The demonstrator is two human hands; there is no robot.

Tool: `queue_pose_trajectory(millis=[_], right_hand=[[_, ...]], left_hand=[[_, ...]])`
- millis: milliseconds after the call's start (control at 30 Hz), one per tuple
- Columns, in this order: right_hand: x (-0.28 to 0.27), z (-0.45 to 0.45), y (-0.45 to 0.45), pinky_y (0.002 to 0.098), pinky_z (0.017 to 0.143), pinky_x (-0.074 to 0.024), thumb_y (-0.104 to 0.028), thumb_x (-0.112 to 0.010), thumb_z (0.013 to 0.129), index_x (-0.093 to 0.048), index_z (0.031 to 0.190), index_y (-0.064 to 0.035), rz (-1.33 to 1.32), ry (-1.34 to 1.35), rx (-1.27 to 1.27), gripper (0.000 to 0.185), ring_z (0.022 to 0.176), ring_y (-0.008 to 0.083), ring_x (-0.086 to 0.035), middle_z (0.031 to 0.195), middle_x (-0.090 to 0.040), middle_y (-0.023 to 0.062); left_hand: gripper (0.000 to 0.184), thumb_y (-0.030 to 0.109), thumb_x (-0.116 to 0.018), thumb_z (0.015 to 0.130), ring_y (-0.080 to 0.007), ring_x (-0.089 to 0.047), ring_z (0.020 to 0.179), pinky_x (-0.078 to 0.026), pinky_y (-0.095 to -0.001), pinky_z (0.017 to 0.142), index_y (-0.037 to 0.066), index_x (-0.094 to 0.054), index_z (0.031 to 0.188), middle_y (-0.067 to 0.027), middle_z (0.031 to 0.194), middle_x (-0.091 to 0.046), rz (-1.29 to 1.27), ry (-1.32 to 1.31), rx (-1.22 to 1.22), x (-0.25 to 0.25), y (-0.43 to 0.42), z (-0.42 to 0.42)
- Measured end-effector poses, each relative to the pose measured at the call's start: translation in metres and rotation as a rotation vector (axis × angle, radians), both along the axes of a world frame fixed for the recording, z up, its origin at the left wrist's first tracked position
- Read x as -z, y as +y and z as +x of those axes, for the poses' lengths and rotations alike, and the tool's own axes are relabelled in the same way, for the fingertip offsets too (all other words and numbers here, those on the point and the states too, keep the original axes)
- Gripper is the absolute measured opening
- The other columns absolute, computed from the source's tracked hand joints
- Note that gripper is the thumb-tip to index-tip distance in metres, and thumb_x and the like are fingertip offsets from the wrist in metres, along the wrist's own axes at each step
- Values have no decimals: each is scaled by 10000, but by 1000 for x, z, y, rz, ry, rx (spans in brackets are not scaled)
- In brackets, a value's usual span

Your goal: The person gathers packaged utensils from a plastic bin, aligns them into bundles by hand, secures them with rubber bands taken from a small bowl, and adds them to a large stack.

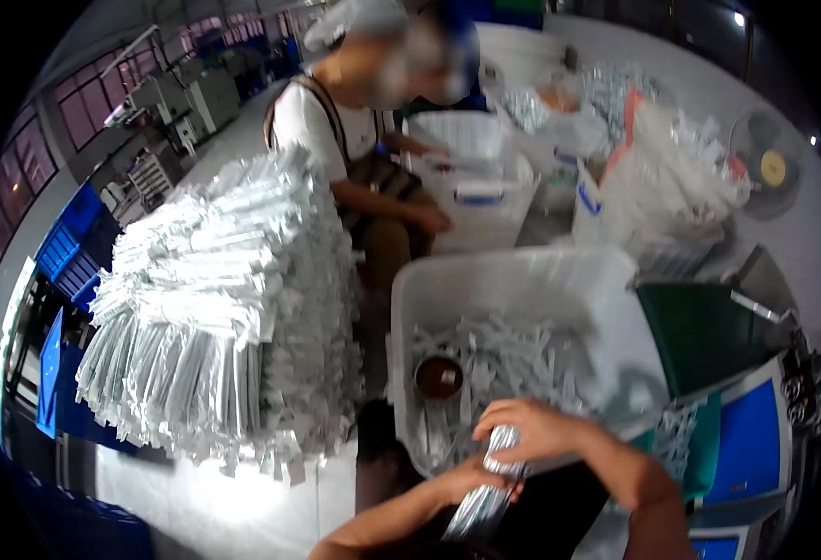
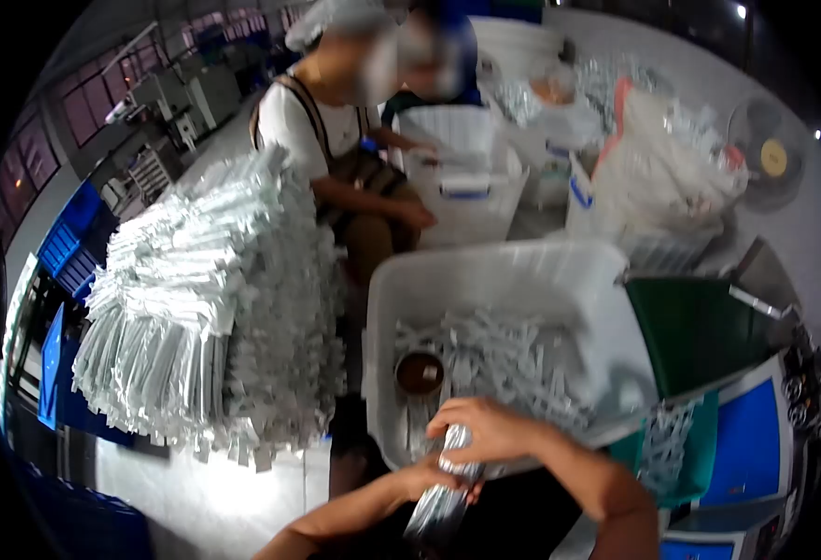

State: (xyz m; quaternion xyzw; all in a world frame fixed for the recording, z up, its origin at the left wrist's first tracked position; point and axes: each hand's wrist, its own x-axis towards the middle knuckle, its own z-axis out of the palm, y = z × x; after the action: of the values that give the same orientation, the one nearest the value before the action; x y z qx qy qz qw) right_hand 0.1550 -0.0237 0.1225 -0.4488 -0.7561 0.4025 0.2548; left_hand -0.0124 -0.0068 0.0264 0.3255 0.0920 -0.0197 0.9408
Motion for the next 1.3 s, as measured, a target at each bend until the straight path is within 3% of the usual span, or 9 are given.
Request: queue_pose_trajectory(millis=[133,200,333,433,467,633,767,967,1300], right_hand=[[35,-25,-17,386,795,-477,-96,-735,594,-250,1294,-75,-72,1151,524,852,1030,261,-488,1109,-462,148],[70,-43,-36,393,698,-505,-146,-706,595,-254,1297,-126,-367,1297,690,835,796,270,-579,1013,-509,131],[123,-75,-80,384,782,-443,-190,-568,718,-367,1180,-28,-633,1291,713,529,897,274,-528,976,-522,137],[182,-52,-71,411,777,-447,-203,-518,787,-438,1146,-37,-998,1540,744,403,927,283,-533,1045,-529,147],[59,-81,-48,391,721,-473,-210,-615,629,-366,1173,-8,-507,1215,612,632,808,267,-553,898,-533,133],[-34,-89,-29,362,933,-336,-351,-756,605,-36,1330,27,227,699,419,1089,1161,271,-369,1271,-319,178],[-77,-100,-6,393,891,-370,-164,-709,586,-219,1281,59,531,151,308,879,1083,343,-450,1187,-400,242],[-165,-165,88,370,802,-450,-112,-637,593,-426,1226,-87,934,-92,218,668,985,340,-523,1175,-457,191],[-95,-239,180,422,947,-290,-157,-632,696,-503,1158,-100,1010,-545,122,483,1136,330,-386,1232,-414,204]], left_hand=[[412,90,-586,716,-247,-581,878,-453,-342,824,-43,-442,1078,-159,923,-575,-12,-2,-55,-13,0,-1],[495,155,-592,755,-240,-570,924,-428,-341,859,-49,-388,1158,-167,991,-566,23,147,36,2,3,-7],[518,242,-650,736,-165,-533,951,-417,-270,819,-20,-444,1132,-95,974,-576,141,334,-23,115,-48,-70],[514,275,-647,720,-169,-537,924,-420,-272,803,-12,-464,1104,-100,955,-575,376,227,-226,92,-54,-63],[513,292,-646,712,-170,-539,910,-421,-273,796,-8,-475,1091,-102,945,-575,508,154,-264,78,-49,-51],[557,322,-643,760,-143,-512,933,-412,-276,809,0,-412,1151,-69,1029,-537,567,-22,-736,-94,-7,-46],[511,281,-396,889,-249,-344,1140,-250,-345,966,-48,-252,1252,-183,1210,-350,976,-188,-1082,-150,24,-59],[575,283,-567,745,-347,-363,1126,-244,-419,963,-53,-360,1164,-217,1212,-394,1696,-216,-1910,-171,31,-122],[309,101,-584,737,-323,-512,947,-403,-401,814,0,-460,1001,-167,1010,-539,1780,151,-1340,-91,18,-145]])
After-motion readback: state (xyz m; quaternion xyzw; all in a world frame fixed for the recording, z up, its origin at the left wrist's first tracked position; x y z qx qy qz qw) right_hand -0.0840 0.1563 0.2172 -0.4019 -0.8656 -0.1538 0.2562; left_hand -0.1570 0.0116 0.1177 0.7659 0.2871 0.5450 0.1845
